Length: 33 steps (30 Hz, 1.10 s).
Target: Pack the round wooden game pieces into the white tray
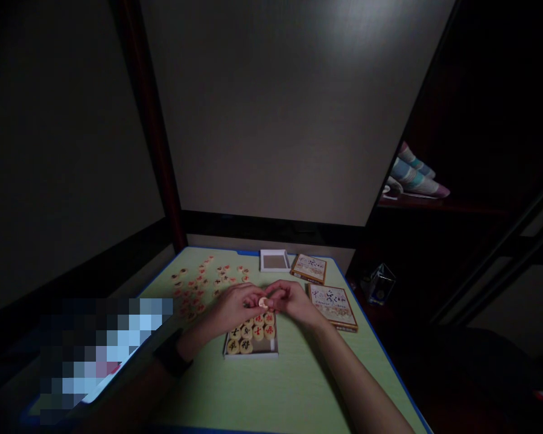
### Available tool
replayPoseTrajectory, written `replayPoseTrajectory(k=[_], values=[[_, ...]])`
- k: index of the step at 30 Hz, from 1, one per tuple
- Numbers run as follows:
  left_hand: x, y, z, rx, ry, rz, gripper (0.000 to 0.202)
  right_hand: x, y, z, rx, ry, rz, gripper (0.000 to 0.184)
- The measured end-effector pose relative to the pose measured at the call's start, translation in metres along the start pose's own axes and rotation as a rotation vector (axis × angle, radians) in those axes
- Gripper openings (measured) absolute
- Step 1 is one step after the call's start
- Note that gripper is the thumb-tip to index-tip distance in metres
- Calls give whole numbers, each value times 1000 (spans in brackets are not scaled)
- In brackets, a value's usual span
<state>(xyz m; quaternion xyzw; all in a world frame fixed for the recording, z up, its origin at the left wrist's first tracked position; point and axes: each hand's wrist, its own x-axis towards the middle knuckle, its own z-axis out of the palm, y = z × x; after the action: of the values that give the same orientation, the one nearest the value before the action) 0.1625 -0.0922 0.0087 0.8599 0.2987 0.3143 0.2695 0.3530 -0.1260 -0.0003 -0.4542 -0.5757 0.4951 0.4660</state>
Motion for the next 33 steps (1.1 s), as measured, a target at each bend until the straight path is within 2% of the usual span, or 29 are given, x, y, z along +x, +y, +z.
replayPoseTrajectory(k=[9,14,22,27,33], values=[[-4,8,-8,18,-89,123,7,-4,-8,-5,2,-71,23,39],[-6,2,-12,-7,-209,176,15,-6,-12,-8,135,-94,14,40],[-7,4,7,39,-385,224,27,-1,-8,-25,265,125,-7,32],[-6,7,13,70,-397,179,27,-1,-6,-21,262,114,-10,30],[-8,1,17,78,-389,198,28,-3,-11,-15,254,84,-2,30]])
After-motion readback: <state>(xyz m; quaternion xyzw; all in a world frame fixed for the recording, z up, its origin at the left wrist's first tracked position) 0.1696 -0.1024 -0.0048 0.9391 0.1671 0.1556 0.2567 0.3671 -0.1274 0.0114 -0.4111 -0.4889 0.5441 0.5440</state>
